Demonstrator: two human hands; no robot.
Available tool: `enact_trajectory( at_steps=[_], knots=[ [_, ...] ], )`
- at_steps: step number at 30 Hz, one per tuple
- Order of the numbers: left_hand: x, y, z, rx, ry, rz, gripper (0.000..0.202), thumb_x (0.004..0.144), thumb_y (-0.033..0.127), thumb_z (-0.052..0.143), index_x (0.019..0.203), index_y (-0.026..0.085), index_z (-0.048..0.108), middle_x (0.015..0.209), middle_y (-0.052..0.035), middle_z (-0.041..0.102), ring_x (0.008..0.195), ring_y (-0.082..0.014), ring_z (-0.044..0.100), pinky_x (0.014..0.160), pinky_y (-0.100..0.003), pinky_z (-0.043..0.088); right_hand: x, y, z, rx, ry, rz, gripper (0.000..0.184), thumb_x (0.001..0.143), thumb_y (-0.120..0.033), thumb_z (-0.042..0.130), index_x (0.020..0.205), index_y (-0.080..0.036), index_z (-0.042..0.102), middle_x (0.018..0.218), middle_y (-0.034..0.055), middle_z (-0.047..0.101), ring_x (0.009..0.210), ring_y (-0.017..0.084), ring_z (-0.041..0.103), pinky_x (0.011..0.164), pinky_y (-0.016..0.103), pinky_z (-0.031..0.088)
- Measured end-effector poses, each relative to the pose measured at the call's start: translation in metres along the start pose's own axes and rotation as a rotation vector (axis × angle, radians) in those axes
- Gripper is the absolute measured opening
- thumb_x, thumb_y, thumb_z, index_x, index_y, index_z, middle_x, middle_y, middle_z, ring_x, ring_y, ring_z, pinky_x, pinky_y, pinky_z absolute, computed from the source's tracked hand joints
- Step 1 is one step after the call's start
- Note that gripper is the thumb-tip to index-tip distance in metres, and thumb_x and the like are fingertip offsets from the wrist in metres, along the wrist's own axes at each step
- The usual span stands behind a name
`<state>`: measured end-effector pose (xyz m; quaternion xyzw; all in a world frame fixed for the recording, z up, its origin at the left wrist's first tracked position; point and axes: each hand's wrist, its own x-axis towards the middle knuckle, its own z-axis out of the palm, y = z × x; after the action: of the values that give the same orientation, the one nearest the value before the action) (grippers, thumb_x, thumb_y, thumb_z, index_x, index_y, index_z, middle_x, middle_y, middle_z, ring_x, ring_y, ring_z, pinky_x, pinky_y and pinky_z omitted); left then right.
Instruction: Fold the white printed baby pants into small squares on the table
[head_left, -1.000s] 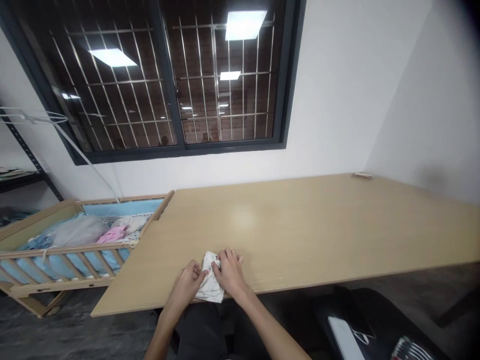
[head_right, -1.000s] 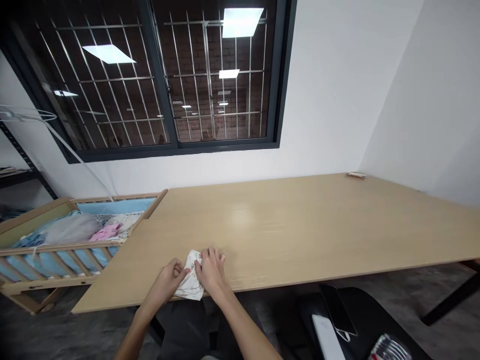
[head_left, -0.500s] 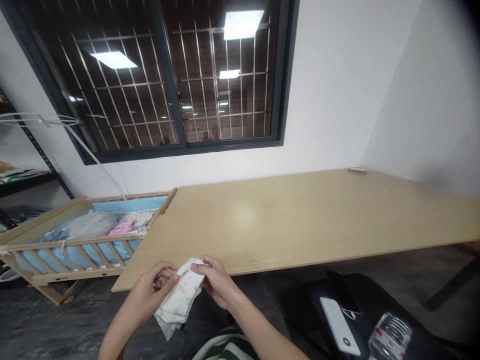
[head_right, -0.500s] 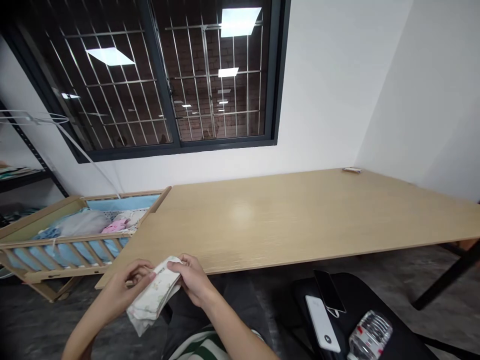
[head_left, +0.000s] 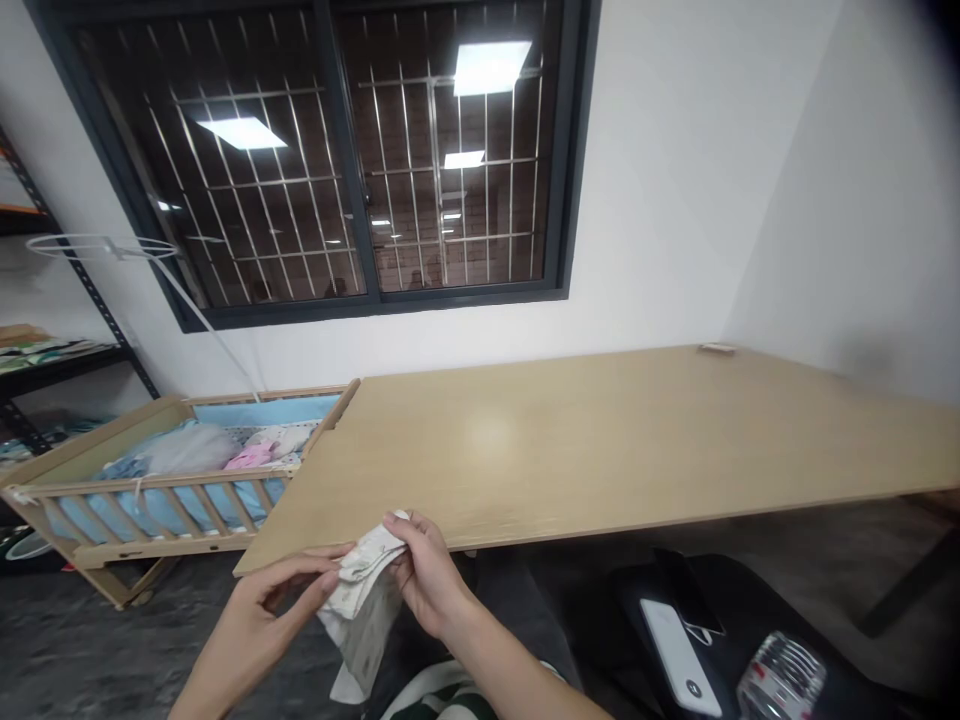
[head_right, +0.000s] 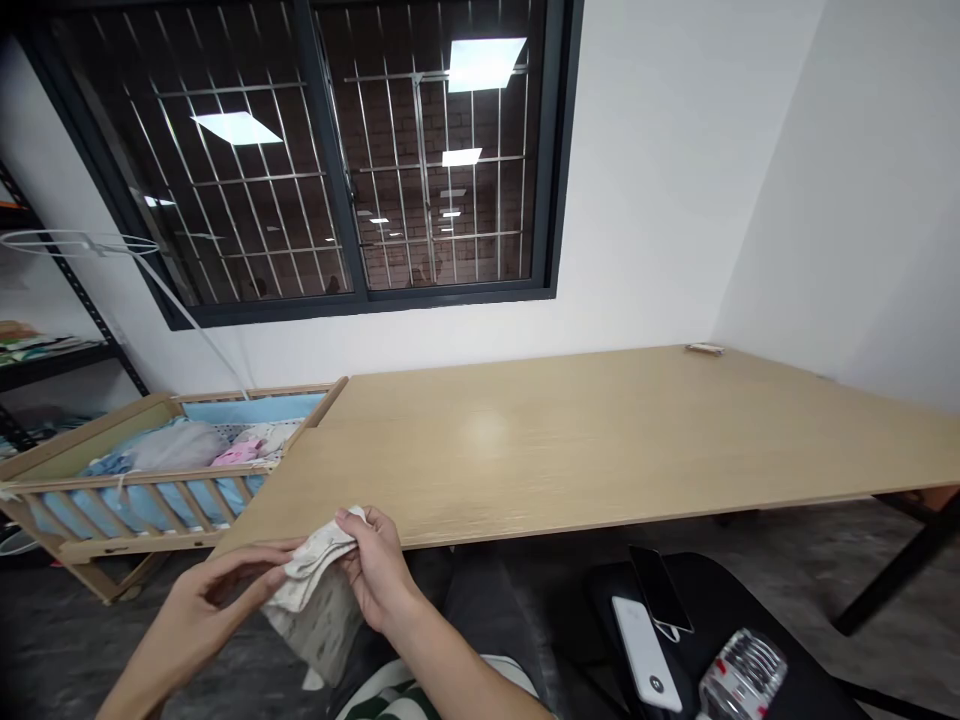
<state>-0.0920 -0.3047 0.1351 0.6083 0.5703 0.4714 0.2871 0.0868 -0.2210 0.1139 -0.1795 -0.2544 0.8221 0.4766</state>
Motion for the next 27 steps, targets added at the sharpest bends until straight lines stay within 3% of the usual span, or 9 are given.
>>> enact_trajectory(
  at_steps=[6, 10, 14, 16, 18, 22, 24, 27],
  knots=[
    [0.001, 0.003, 0.021, 0.133, -0.020, 0.028, 0.045, 0.073, 0.051, 0.082, 0.113, 0.031, 0.075, 0.122, -0.0043, 0.074, 0.106, -0.0289, 0.071, 0.089, -0.033, 0.061, -0.005, -0.004, 0.000, -0.053, 0.033, -0.071, 0.035, 0.068, -0.031, 0.088, 0.077, -0.020, 0.055, 0.069, -0.0048, 0.056, 0.066, 0.011, 0.055, 0.063, 0.020, 0.045],
    [0.005, -0.002, 0.031, 0.155, -0.012, 0.029, 0.032, 0.084, 0.055, 0.070, 0.100, 0.028, 0.077, 0.109, -0.0040, 0.077, 0.101, -0.0263, 0.071, 0.086, -0.029, 0.058, -0.015, 0.000, -0.002, -0.117, 0.063, -0.074, 0.038, 0.072, -0.036, 0.086, 0.087, -0.022, 0.054, 0.077, -0.0044, 0.058, 0.075, 0.013, 0.059, 0.071, 0.023, 0.047],
    [0.011, -0.010, 0.037, 0.068, 0.035, 0.039, 0.037, 0.092, 0.057, 0.057, 0.094, 0.022, 0.070, 0.085, -0.0033, 0.074, 0.081, -0.0213, 0.070, 0.071, -0.025, 0.054, -0.024, 0.004, -0.005, -0.280, -0.071, -0.113, 0.054, 0.070, -0.038, 0.088, 0.108, -0.026, 0.052, 0.099, 0.0003, 0.063, 0.093, 0.018, 0.063, 0.085, 0.031, 0.050],
    [0.013, -0.015, 0.037, 0.057, 0.062, 0.024, 0.039, 0.093, 0.059, 0.055, 0.092, 0.021, 0.067, 0.073, -0.0003, 0.068, 0.066, -0.0178, 0.063, 0.059, -0.023, 0.048, -0.025, 0.004, -0.007, -0.442, -0.155, -0.177, 0.064, 0.070, -0.037, 0.088, 0.121, -0.027, 0.051, 0.109, 0.0027, 0.063, 0.100, 0.020, 0.062, 0.090, 0.034, 0.049],
    [0.014, -0.020, 0.037, 0.068, 0.086, 0.006, 0.041, 0.094, 0.060, 0.053, 0.089, 0.021, 0.065, 0.062, 0.0032, 0.058, 0.054, -0.0146, 0.052, 0.049, -0.022, 0.037, -0.024, 0.003, -0.011, -0.648, -0.204, -0.256, 0.061, 0.075, -0.036, 0.083, 0.128, -0.026, 0.055, 0.113, 0.0039, 0.062, 0.105, 0.022, 0.059, 0.095, 0.035, 0.046],
    [0.018, -0.029, 0.037, 0.060, 0.095, 0.003, 0.046, 0.093, 0.064, 0.051, 0.081, 0.021, 0.061, 0.053, 0.0076, 0.037, 0.046, -0.0119, 0.035, 0.044, -0.022, 0.025, -0.018, 0.000, -0.020, -0.950, -0.203, -0.357, 0.032, 0.088, -0.040, 0.068, 0.116, -0.022, 0.070, 0.104, 0.0048, 0.062, 0.102, 0.023, 0.057, 0.092, 0.034, 0.045],
    [0.019, -0.034, 0.034, 0.030, 0.126, 0.024, 0.045, 0.093, 0.063, 0.050, 0.079, 0.021, 0.058, 0.055, 0.0074, 0.037, 0.047, -0.0117, 0.035, 0.045, -0.021, 0.027, -0.016, -0.006, -0.025, -0.955, -0.231, -0.343, 0.032, 0.090, -0.043, 0.066, 0.113, -0.021, 0.072, 0.100, 0.0046, 0.065, 0.096, 0.023, 0.058, 0.086, 0.033, 0.047],
    [0.018, -0.040, 0.020, 0.032, 0.273, 0.038, 0.043, 0.093, 0.062, 0.052, 0.081, 0.021, 0.058, 0.057, 0.0060, 0.045, 0.049, -0.0116, 0.039, 0.046, -0.021, 0.031, -0.013, -0.026, -0.034, -0.898, -0.194, -0.327, 0.038, 0.084, -0.045, 0.074, 0.113, -0.021, 0.071, 0.101, 0.0043, 0.069, 0.093, 0.022, 0.061, 0.081, 0.031, 0.048]
  ],
)
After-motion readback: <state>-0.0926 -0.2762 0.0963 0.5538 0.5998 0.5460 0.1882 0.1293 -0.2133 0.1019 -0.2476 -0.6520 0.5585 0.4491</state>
